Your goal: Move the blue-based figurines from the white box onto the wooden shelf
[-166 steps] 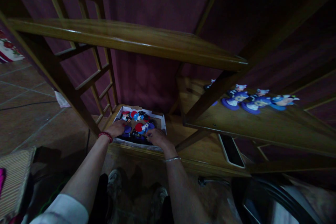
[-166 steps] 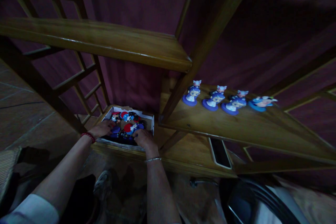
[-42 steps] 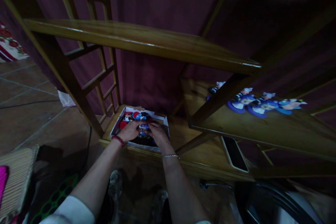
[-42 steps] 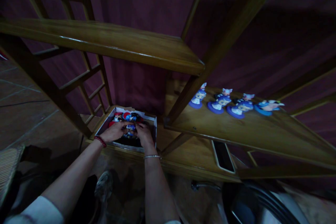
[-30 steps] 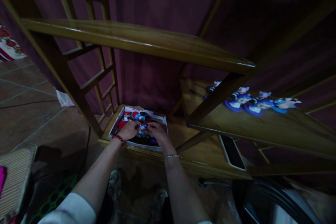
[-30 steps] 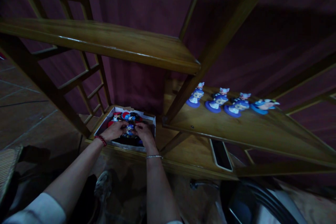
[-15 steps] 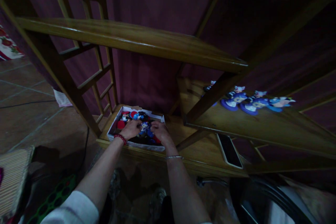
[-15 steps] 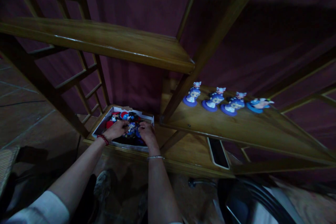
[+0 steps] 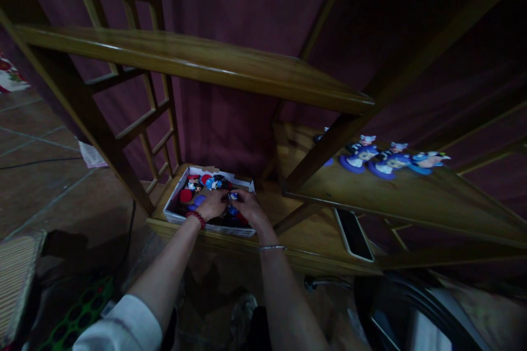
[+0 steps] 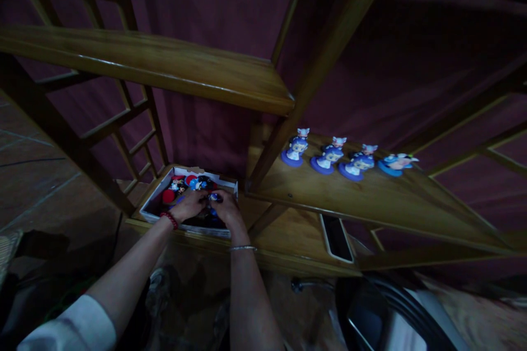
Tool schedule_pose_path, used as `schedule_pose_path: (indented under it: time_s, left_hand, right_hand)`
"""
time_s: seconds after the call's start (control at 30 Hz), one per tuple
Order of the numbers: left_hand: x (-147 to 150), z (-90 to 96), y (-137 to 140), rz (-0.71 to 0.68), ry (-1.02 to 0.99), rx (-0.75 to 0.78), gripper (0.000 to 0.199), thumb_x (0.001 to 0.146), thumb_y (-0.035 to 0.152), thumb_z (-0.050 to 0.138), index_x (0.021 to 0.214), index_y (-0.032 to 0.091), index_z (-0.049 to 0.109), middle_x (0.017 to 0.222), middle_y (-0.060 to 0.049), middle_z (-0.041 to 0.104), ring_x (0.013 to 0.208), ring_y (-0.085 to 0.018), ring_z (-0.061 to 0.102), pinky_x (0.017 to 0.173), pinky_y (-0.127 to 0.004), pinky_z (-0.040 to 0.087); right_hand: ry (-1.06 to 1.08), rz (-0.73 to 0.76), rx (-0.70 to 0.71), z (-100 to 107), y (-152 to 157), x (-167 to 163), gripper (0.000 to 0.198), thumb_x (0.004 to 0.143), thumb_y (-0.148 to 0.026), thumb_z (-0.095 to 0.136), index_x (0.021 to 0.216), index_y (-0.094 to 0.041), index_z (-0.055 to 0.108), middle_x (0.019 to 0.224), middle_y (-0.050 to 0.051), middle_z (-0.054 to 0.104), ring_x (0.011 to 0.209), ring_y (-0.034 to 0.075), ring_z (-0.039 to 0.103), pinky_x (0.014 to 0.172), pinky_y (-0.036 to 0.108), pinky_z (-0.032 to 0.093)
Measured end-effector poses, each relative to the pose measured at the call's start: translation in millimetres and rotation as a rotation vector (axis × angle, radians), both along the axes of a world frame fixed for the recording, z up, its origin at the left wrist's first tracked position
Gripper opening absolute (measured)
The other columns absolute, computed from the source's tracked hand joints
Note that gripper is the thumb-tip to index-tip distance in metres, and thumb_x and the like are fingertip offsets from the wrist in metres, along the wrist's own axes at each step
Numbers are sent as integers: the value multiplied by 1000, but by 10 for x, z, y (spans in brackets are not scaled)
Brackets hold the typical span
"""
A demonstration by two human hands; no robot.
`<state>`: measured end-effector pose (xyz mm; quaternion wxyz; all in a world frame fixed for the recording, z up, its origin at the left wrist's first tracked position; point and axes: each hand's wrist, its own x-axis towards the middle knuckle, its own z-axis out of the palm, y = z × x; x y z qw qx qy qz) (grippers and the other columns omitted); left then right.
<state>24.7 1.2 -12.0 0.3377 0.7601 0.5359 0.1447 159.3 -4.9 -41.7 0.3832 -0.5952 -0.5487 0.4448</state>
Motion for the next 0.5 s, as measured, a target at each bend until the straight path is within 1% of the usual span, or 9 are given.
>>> schedule_pose_path:
  time_s: [0.1, 0.23, 0.33, 0.4, 0.5]
  left_hand:
    - [26, -42, 8, -13, -14, -5, 22, 71, 11, 40, 83, 16, 58, 80, -3, 63, 78, -14, 55, 68, -21, 41]
    - [55, -58, -20, -26, 42, 10, 23, 71, 13, 41, 88, 15, 57, 87, -7, 63, 81, -16, 56, 69, -23, 41]
    - [99, -52, -70, -104, 119, -30, 23, 70, 14, 42, 87, 13, 58, 89, -11, 63, 81, -19, 57, 69, -26, 42]
    - [136, -47, -106, -167, 142, -74, 24, 70, 13, 42, 86, 12, 59, 90, -13, 63, 83, -20, 58, 70, -27, 42]
    - [188, -42, -144, -193, 163, -100, 27, 69, 11, 42, 89, 11, 61, 94, -16, 63, 89, -22, 57, 74, -27, 41]
  right_hand:
    - [-115, -14, 24, 10, -7, 33, 24, 64, -14, 55, 87, -19, 62, 81, 0, 64, 76, 14, 58, 74, 27, 44]
    - [-294, -72, 47, 113, -59, 65, 22, 68, -16, 53, 88, -21, 61, 82, 0, 63, 78, 14, 56, 75, 27, 42]
    - [-408, -93, 36, 200, -106, 81, 22, 70, -18, 52, 90, -22, 60, 84, 2, 63, 81, 16, 56, 75, 28, 41]
    - [-444, -93, 27, 235, -126, 89, 23, 70, -18, 52, 91, -23, 60, 84, 2, 63, 83, 17, 55, 76, 27, 40]
    - [-473, -80, 25, 251, -140, 102, 24, 70, -19, 52, 92, -24, 59, 86, 2, 63, 85, 17, 55, 77, 27, 39]
